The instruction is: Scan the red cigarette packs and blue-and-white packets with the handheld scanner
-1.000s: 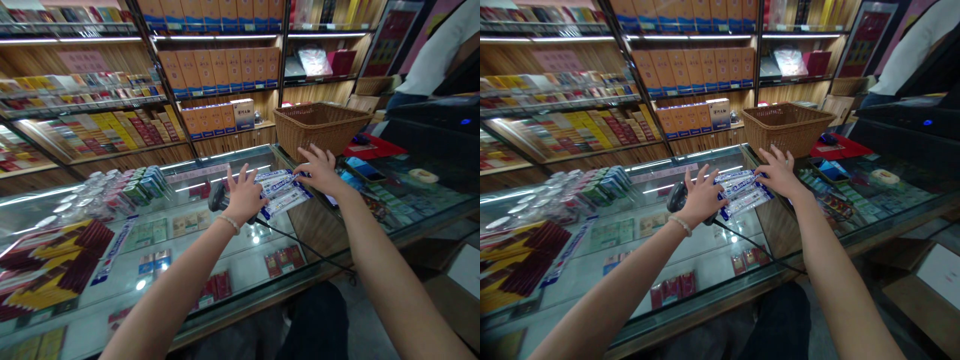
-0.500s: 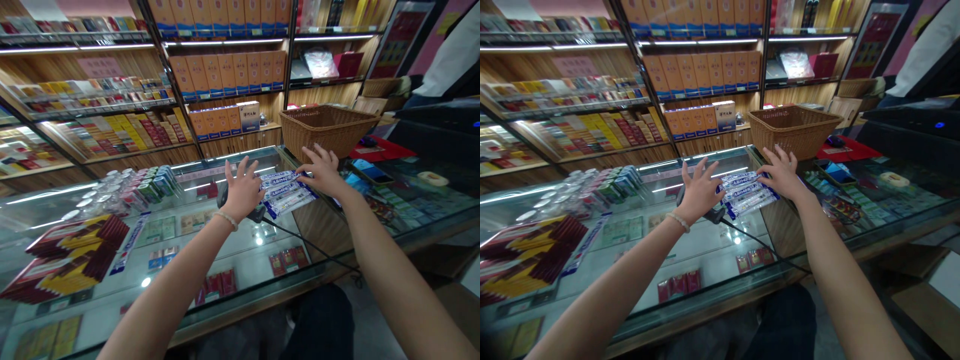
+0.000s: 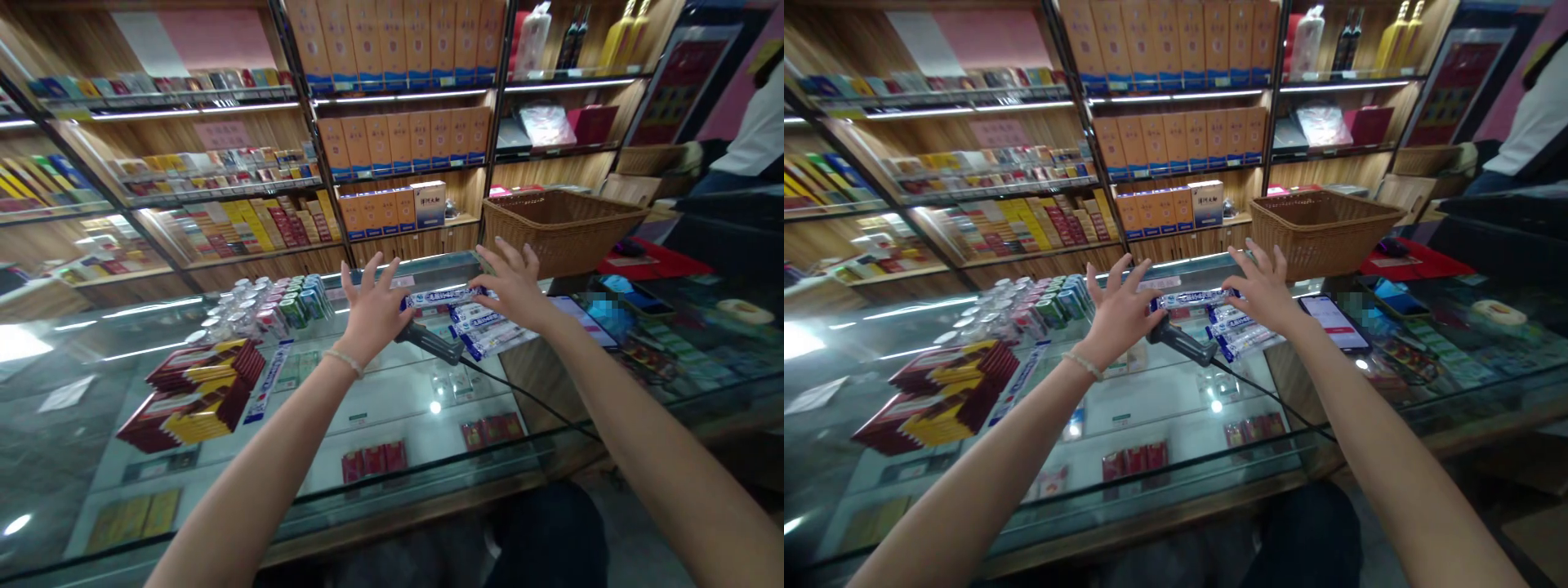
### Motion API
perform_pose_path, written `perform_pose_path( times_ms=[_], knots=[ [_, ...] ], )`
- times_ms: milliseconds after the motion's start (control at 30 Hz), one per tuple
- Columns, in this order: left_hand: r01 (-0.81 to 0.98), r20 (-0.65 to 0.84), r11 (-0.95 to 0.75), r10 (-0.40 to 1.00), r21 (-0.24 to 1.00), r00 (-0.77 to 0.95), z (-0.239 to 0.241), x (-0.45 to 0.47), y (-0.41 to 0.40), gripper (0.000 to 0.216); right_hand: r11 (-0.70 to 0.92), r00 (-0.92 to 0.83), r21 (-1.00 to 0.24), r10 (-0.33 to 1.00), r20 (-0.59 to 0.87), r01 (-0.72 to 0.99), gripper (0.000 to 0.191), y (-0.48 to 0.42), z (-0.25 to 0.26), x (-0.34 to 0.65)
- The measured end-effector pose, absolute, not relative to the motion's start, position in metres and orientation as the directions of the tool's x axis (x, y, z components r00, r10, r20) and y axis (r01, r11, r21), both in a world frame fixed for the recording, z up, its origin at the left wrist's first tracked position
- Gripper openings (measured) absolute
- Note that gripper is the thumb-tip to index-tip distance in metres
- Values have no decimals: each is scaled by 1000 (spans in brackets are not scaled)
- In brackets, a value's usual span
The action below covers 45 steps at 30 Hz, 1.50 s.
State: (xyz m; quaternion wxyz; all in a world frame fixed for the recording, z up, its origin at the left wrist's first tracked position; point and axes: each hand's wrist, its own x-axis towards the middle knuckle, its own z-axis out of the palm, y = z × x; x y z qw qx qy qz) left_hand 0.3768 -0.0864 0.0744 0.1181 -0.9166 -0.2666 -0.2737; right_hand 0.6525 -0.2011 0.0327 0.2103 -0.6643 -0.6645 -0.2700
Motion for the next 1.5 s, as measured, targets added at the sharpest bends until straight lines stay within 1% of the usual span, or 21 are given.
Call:
perform_pose_path(
  times_ms=[267, 633, 933, 1000, 1100, 1267, 1500],
  knots=[
    [641, 585, -763, 483, -84, 651, 81, 319, -72, 18, 12, -85, 117, 762, 642, 993, 18, -176, 47, 596],
    [697, 587, -717, 558, -14, 587, 70, 251, -55, 18, 142, -164, 87, 750, 641, 986, 14, -144, 48, 537],
    [729, 612, -684, 571, -14, 547, 58, 225, -48, 23, 140, -145, 60, 733, 664, 988, 14, -134, 41, 509],
    [732, 612, -681, 574, -11, 544, 54, 222, -47, 23, 149, -148, 56, 728, 669, 987, 18, -133, 34, 507],
    [723, 599, -691, 574, -13, 559, 47, 218, -48, 24, 153, -169, 83, 723, 670, 985, 24, -133, 24, 504],
    [702, 580, -712, 566, -15, 586, 42, 215, -50, 23, 137, -178, 115, 696, 696, 984, 20, -136, 13, 500],
    [677, 559, -735, 570, 20, 602, 41, 212, -53, 23, 121, -198, 157, 644, 739, 980, 18, -143, 10, 493]
  ],
)
